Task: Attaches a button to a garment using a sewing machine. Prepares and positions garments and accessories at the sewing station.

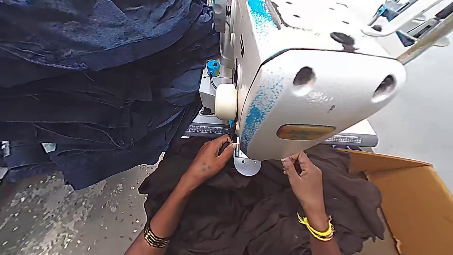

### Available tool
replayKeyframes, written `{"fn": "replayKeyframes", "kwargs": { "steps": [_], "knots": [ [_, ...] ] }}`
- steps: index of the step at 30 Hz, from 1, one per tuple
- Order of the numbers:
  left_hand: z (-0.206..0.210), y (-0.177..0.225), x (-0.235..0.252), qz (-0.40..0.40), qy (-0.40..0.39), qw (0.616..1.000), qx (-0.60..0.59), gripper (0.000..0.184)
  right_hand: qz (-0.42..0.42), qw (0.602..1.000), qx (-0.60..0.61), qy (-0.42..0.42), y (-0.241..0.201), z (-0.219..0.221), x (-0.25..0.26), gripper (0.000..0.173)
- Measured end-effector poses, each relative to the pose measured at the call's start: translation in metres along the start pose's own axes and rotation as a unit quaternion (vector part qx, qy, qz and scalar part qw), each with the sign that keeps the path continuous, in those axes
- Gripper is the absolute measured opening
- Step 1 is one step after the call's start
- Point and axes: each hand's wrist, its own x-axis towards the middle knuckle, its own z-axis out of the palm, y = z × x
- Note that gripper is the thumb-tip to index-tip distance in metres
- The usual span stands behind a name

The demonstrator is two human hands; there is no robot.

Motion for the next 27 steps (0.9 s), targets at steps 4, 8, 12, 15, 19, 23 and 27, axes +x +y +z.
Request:
{"fn": "replayKeyframes", "kwargs": {
  "steps": [4, 8, 12, 15, 19, 23, 27],
  "knots": [
    [0.002, -0.005, 0.002, -0.001, -0.012, 1.000, -0.021, 0.019, 0.013, 1.000, 0.005, -0.002, 0.005, 0.000, -0.004, 0.026],
    [0.004, -0.004, 0.002, -0.003, -0.006, 0.999, -0.031, 0.017, 0.028, 1.000, -0.003, -0.001, 0.013, 0.000, -0.008, 0.027],
    [0.005, -0.004, 0.001, -0.002, 0.009, 0.999, -0.035, 0.016, 0.042, 0.999, -0.007, 0.003, 0.017, 0.000, -0.011, 0.027],
    [0.005, -0.004, 0.001, -0.001, 0.008, 0.999, -0.034, 0.015, 0.049, 0.999, 0.000, 0.006, 0.018, -0.001, -0.013, 0.026],
    [0.006, -0.004, 0.000, -0.002, 0.010, 1.000, -0.029, 0.017, 0.047, 0.999, 0.002, 0.006, 0.016, -0.002, -0.015, 0.025],
    [0.007, -0.005, 0.000, -0.005, 0.013, 0.999, -0.030, 0.018, 0.046, 0.999, -0.002, 0.002, 0.014, -0.001, -0.018, 0.027],
    [0.008, -0.007, 0.000, 0.003, 0.013, 1.000, -0.027, 0.020, 0.044, 0.999, 0.003, 0.002, 0.011, -0.001, -0.021, 0.027]
  ]
}}
